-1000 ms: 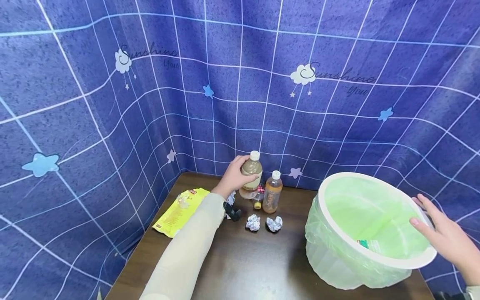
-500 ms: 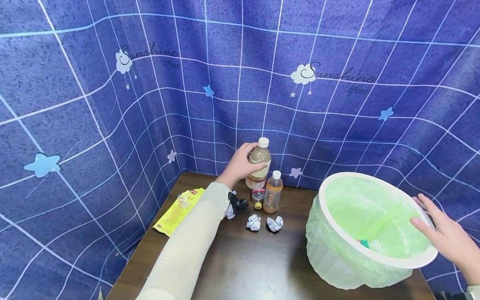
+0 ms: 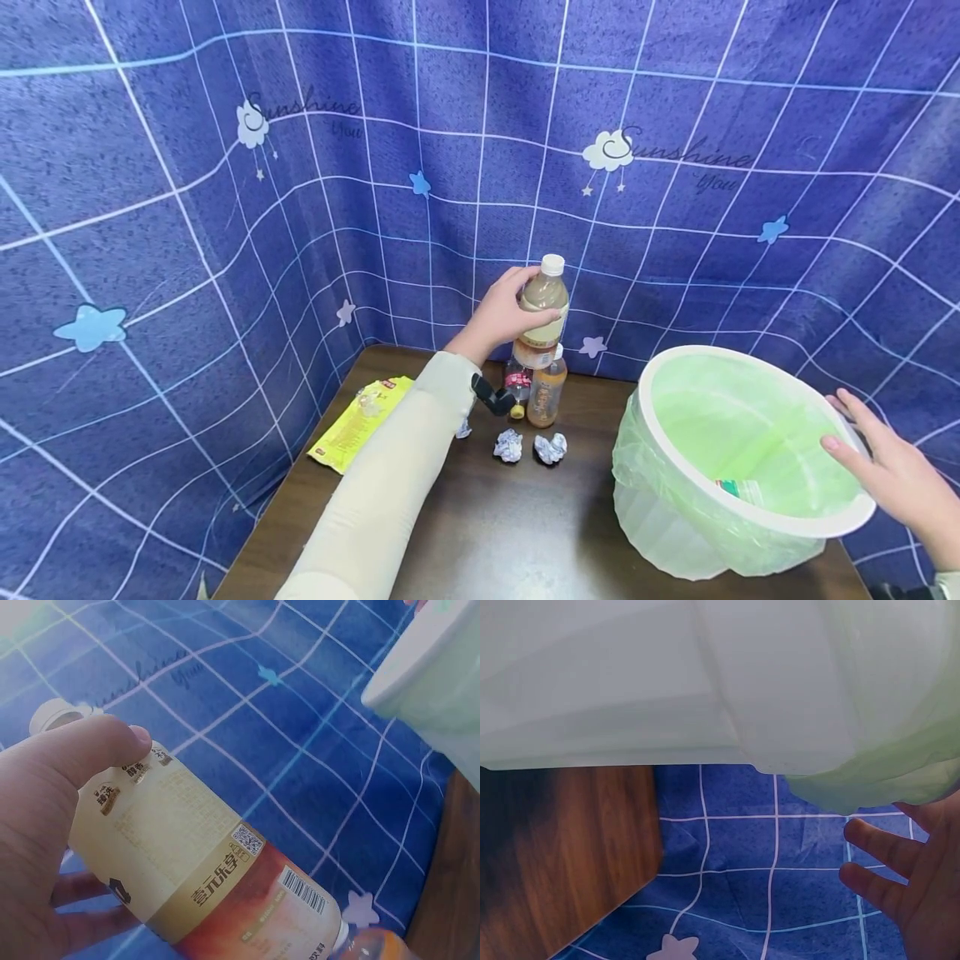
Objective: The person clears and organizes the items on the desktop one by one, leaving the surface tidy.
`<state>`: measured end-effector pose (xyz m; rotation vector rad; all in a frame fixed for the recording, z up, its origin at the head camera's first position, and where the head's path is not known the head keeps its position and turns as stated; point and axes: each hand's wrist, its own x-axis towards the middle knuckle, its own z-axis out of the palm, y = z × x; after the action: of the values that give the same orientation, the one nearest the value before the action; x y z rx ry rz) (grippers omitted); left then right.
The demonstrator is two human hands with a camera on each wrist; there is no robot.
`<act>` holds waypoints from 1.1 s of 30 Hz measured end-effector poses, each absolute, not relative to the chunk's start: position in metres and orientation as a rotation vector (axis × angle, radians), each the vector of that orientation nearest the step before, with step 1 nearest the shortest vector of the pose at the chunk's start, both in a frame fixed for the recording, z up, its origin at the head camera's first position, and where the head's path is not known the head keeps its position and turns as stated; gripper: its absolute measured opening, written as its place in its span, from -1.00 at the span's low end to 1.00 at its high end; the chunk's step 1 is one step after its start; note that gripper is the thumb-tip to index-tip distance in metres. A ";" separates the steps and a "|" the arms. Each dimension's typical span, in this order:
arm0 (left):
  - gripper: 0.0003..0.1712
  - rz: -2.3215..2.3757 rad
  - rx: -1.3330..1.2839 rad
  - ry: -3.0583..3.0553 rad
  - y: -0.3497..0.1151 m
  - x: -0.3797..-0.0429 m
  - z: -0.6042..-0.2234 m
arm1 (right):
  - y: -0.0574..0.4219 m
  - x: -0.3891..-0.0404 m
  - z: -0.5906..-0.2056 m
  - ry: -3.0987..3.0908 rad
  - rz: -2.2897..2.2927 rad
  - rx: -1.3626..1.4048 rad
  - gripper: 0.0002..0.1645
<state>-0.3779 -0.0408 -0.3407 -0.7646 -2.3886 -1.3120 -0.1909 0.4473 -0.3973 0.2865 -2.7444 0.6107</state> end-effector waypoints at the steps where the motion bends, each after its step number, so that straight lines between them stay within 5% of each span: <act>1: -0.14 -1.319 -0.767 -2.388 -0.039 -0.377 -0.338 | 0.447 -0.191 -0.397 -2.744 0.611 0.286 -0.11; 33: -0.15 -1.386 -0.963 -2.378 0.040 -0.338 -0.287 | 0.447 -0.190 -0.397 -2.724 0.625 0.265 -0.13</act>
<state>-0.3384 0.0398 -0.2870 -0.9634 -2.3778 -1.3856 -0.1905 0.4472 -0.3974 0.2645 -2.7244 0.6246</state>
